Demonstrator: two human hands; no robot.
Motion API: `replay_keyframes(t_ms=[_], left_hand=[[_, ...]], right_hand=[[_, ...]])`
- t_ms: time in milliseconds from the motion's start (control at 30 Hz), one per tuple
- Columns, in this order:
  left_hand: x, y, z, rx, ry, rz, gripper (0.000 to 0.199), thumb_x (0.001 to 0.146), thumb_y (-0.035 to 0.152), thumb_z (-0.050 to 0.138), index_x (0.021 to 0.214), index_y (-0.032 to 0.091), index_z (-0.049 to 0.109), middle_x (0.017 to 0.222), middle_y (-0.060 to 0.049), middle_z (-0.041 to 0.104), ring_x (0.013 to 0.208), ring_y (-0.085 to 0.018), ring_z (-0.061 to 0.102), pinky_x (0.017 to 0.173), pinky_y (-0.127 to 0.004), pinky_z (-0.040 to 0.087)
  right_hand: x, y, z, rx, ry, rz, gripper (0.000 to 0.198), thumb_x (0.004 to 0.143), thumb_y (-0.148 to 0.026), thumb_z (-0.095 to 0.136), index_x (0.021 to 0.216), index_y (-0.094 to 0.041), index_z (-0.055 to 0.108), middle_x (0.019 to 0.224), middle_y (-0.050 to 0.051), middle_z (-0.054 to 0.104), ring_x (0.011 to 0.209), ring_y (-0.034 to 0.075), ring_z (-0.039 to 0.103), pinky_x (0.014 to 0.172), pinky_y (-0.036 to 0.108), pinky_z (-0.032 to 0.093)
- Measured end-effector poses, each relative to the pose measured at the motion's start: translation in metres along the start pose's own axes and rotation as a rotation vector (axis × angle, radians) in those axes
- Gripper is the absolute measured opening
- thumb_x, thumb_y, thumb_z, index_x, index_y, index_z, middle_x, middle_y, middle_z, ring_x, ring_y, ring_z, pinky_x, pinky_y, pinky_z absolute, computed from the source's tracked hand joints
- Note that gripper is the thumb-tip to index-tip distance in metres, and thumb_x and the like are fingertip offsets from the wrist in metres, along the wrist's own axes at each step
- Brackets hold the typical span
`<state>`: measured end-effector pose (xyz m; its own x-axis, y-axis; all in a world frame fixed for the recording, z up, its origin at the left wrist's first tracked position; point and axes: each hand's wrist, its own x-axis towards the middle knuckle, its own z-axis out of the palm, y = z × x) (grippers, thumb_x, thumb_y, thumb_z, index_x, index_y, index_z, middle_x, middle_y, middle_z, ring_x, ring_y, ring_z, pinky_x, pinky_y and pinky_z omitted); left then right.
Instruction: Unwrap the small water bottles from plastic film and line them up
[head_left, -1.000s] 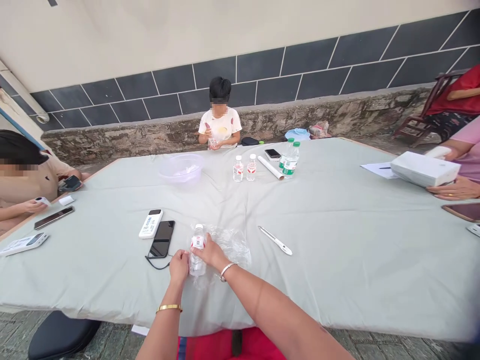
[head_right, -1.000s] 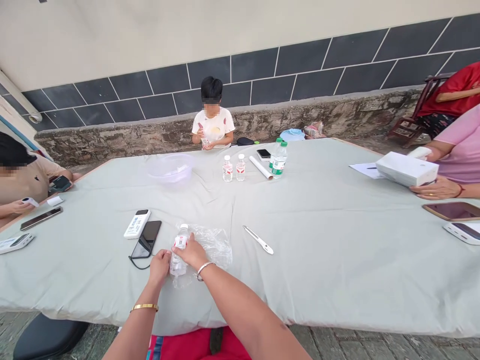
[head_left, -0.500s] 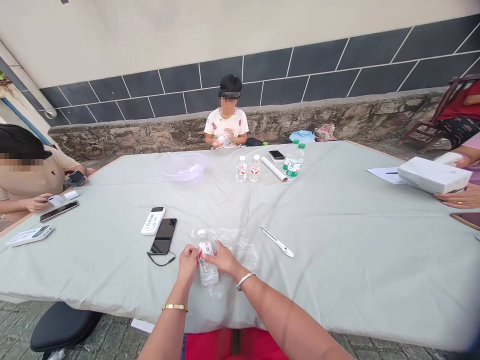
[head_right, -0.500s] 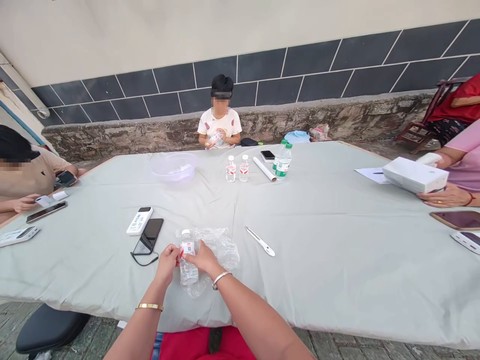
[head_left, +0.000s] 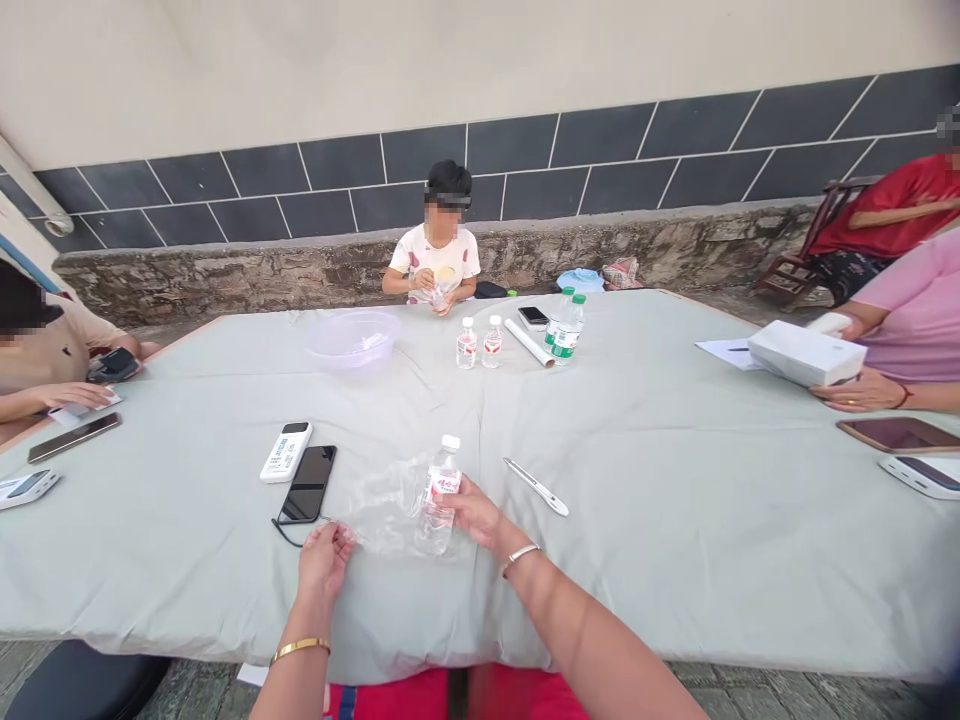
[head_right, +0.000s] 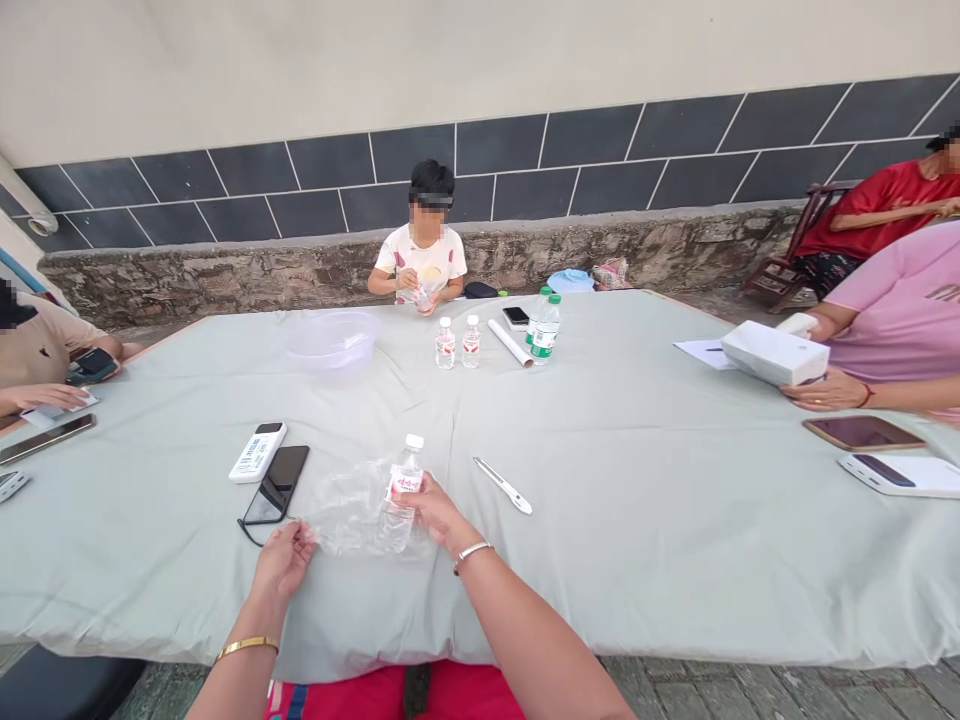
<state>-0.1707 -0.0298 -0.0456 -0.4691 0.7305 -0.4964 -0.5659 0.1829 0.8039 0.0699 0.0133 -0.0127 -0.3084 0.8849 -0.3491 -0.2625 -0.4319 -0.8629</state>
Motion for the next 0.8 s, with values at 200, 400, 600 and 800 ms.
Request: replay_keyframes(t_ms=[200,400,600,800], left_hand=[[0.007,0.002,-0.012,0.202,0.044,0.282,0.045,0.06,0.023,0.063,0.104,0.021,0.054,0.052,0.01,0.05,0.04,-0.008,0.046,0.044,-0.021,0.042],[0.006,0.015,-0.024,0.427,-0.136,0.292,0.029,0.058,0.037,0.062,0.077,0.016,0.068,0.069,-0.001,0.062,0.057,-0.013,0.052,0.058,-0.028,0.046],[-0.013,0.021,-0.012,0.891,-0.238,0.503,0.027,0.048,0.031,0.078,0.071,0.02,0.069,0.065,-0.001,0.058,0.065,-0.019,0.053,0.064,-0.028,0.039],[-0.04,0.025,0.007,1.038,-0.484,0.422,0.022,0.049,0.007,0.067,0.04,0.022,0.054,0.047,0.002,0.049,0.048,-0.013,0.039,0.054,-0.022,0.027]], right_hand=[[0.016,-0.022,-0.028,-0.402,0.419,-0.505,0.059,0.05,-0.029,0.075,0.103,-0.021,0.05,0.096,0.002,0.064,0.087,0.02,0.061,0.081,0.034,0.047],[0.025,-0.028,-0.05,-0.667,0.712,-0.48,0.066,0.062,-0.039,0.066,0.121,-0.02,0.044,0.109,0.008,0.064,0.098,0.025,0.061,0.085,0.038,0.046],[0.02,-0.031,-0.06,-0.841,0.68,-0.484,0.073,0.07,-0.039,0.064,0.133,-0.018,0.037,0.128,0.013,0.054,0.115,0.027,0.053,0.096,0.042,0.042],[-0.038,-0.022,-0.017,-0.973,0.477,-0.88,0.058,0.083,-0.049,0.054,0.133,-0.02,0.045,0.13,0.014,0.051,0.124,0.028,0.044,0.105,0.046,0.033]])
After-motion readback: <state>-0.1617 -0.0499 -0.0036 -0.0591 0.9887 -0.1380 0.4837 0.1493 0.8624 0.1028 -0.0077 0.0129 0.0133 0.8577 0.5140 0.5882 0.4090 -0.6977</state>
